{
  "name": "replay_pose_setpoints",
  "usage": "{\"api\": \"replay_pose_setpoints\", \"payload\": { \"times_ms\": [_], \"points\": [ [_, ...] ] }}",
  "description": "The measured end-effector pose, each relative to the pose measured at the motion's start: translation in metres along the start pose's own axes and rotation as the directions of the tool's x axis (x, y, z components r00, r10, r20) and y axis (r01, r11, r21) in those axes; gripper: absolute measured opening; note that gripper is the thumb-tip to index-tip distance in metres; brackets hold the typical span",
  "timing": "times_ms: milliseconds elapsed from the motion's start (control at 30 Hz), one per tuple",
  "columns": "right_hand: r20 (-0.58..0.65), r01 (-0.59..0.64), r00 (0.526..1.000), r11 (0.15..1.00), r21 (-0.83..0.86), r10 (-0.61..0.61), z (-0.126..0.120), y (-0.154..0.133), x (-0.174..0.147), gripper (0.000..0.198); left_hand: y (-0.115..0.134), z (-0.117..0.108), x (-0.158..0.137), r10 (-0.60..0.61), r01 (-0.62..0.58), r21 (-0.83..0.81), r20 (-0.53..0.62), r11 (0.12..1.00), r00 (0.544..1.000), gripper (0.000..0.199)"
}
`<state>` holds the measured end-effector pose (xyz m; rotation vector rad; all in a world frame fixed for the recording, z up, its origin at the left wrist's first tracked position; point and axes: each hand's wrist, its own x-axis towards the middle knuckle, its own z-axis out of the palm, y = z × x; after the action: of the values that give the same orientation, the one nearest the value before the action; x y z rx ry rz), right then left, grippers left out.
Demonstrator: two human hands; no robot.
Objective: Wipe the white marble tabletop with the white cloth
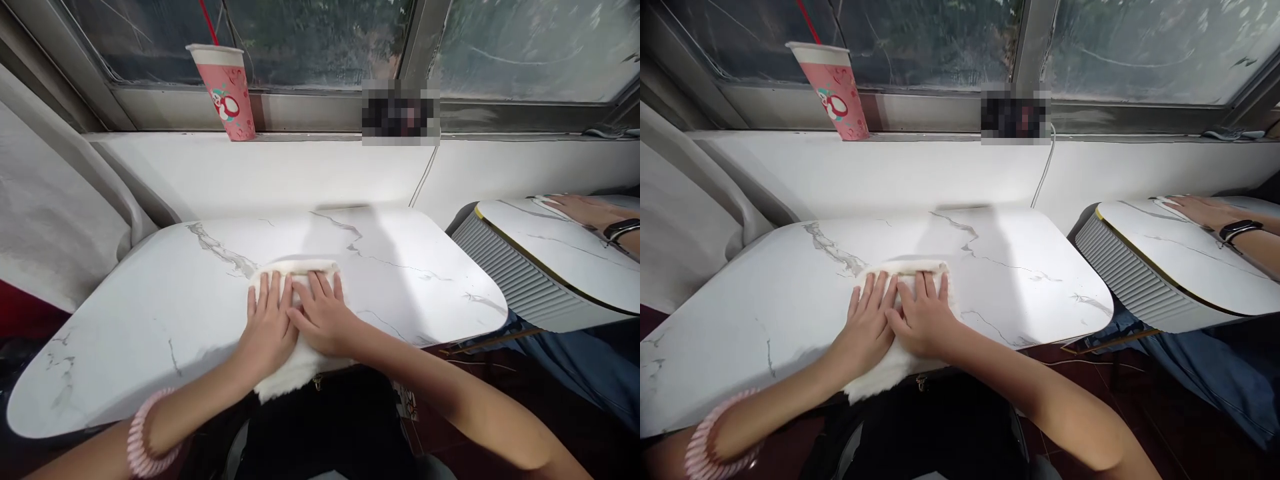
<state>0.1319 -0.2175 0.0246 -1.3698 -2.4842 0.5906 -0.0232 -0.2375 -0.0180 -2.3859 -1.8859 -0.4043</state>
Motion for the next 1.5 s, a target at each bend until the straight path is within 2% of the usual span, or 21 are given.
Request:
{"api": "replay_pose_setpoints", "payload": {
  "times_ms": [100,200,267,400,533,667,900,1133,1300,1500],
  "points": [
    [-0.120,-0.015,0.993,0.999,-0.029,0.011,0.003,0.014,0.042,0.053,-0.012,0.001,0.040,-0.046,0.046,0.001,0.039,0.999,0.998,0.065],
    [-0.185,0.000,0.983,0.999,-0.053,-0.010,-0.002,0.035,0.089,0.047,-0.021,0.004,0.090,-0.103,0.105,-0.035,0.056,0.994,0.993,0.063],
    [-0.210,-0.009,0.978,0.999,-0.045,-0.001,-0.009,0.051,0.118,0.044,-0.026,0.007,0.125,-0.143,0.146,-0.057,0.059,0.988,0.988,0.061],
    [-0.239,-0.056,0.970,0.998,-0.010,0.052,-0.021,0.078,0.161,0.043,-0.033,0.014,0.180,-0.122,0.126,-0.073,0.059,0.989,0.991,0.058],
    [-0.282,-0.092,0.955,0.996,-0.001,0.088,-0.027,0.095,0.184,0.043,-0.037,0.019,0.212,-0.095,0.102,-0.078,0.090,0.992,0.991,0.058],
    [-0.287,-0.109,0.952,0.994,0.000,0.105,-0.031,0.104,0.197,0.042,-0.040,0.022,0.231,-0.077,0.086,-0.090,0.098,0.992,0.992,0.058],
    [-0.282,-0.103,0.954,0.994,0.026,0.106,-0.035,0.113,0.208,0.040,-0.042,0.028,0.242,-0.077,0.082,-0.110,0.050,0.991,0.996,0.056],
    [-0.319,-0.088,0.944,0.996,0.011,0.087,-0.030,0.112,0.201,0.040,-0.040,0.028,0.232,-0.079,0.082,-0.087,0.037,0.993,0.996,0.057],
    [-0.293,-0.086,0.953,0.996,-0.019,0.077,-0.030,0.100,0.174,0.044,-0.027,0.018,0.208,-0.094,0.097,-0.063,0.054,0.993,0.994,0.059],
    [-0.246,-0.041,0.968,0.999,-0.003,0.039,-0.026,0.086,0.124,0.044,-0.002,0.010,0.158,-0.113,0.116,-0.058,0.053,0.992,0.992,0.059]
  ]
}}
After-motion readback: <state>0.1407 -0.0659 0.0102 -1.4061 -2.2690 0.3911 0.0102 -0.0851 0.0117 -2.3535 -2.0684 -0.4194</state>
